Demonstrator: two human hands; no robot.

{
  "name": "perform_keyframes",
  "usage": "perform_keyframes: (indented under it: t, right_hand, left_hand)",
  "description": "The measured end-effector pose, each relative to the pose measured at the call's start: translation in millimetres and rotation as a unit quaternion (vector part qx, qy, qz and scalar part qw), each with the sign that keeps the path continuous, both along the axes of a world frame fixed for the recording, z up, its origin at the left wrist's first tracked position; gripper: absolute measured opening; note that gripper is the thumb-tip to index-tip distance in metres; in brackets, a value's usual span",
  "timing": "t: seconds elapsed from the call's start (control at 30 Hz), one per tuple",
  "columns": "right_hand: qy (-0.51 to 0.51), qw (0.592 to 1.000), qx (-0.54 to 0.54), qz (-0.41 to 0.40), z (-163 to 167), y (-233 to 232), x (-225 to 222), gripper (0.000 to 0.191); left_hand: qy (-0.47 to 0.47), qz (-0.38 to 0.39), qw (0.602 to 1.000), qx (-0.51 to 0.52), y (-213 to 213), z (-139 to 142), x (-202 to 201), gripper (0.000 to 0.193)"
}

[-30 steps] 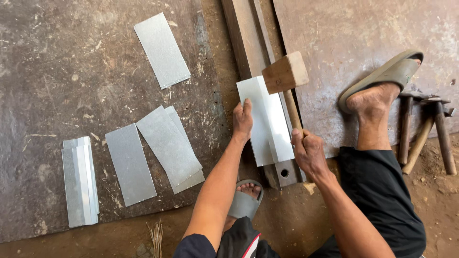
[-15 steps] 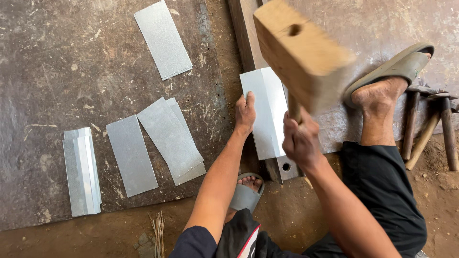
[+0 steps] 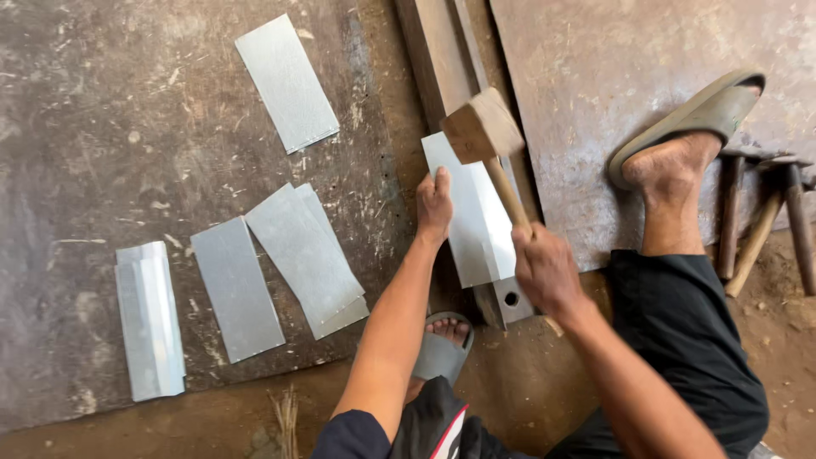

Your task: The person sits on the floor and repeatedly bends rectangular metal sheets over a metal rail using a wooden mallet. They hold each sheet with one hand and strike it with the mallet to form a central ridge, then place the finished pieces aside.

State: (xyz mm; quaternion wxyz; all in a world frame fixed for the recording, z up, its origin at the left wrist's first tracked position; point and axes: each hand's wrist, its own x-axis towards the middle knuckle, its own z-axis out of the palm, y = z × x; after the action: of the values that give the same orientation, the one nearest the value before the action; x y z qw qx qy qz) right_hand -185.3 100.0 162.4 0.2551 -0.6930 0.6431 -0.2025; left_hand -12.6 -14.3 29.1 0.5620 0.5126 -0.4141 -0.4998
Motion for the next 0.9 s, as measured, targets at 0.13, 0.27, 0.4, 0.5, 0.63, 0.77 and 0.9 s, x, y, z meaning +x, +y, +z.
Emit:
perform_keyframes:
  t: [0.13, 0.27, 0.4, 0.5, 0.63, 0.77, 0.9]
  right_hand:
    - [0.002, 0.993, -0.113, 0.037, 4.6, 22.2, -3.0, 0.046]
    - [-0.001, 0.991, -0.132, -0.005, 11.0, 39.0, -3.4, 0.044]
    - [0.112, 0.994, 0.008, 0.004, 14.3, 57.6, -8.4, 0.042]
    - [-0.017, 0.998, -0.006, -0.058, 15.3, 70.1, -16.4, 0.044]
    - [-0.007, 0.998, -0.068, -0.008, 20.6, 87.4, -19.7, 0.036]
    - [-0.021, 0.996, -0.055, -0.064, 28.4, 100.1, -19.5, 0.031]
    - [0.110, 0.993, 0.038, -0.004, 22.3, 117.8, -27.9, 0.037]
  left_hand:
    - [0.009, -0.007, 0.996, 0.092, 1.7, 3.6, -3.7, 0.056]
    - [0.015, 0.007, 1.000, 0.015, -1.5, 3.8, -8.5, 0.052]
    - [0.016, 0.011, 0.998, 0.064, 4.7, 3.3, -8.4, 0.051]
    - [0.005, 0.013, 1.000, 0.001, 6.2, 3.2, -11.2, 0.050]
    - [-0.020, -0.003, 0.999, 0.029, 6.9, 0.0, -12.2, 0.050]
    - [-0.029, 0.016, 0.999, -0.008, 5.4, -3.1, -13.2, 0.047]
    - [-0.051, 0.012, 0.998, 0.030, 11.2, -3.3, -12.9, 0.047]
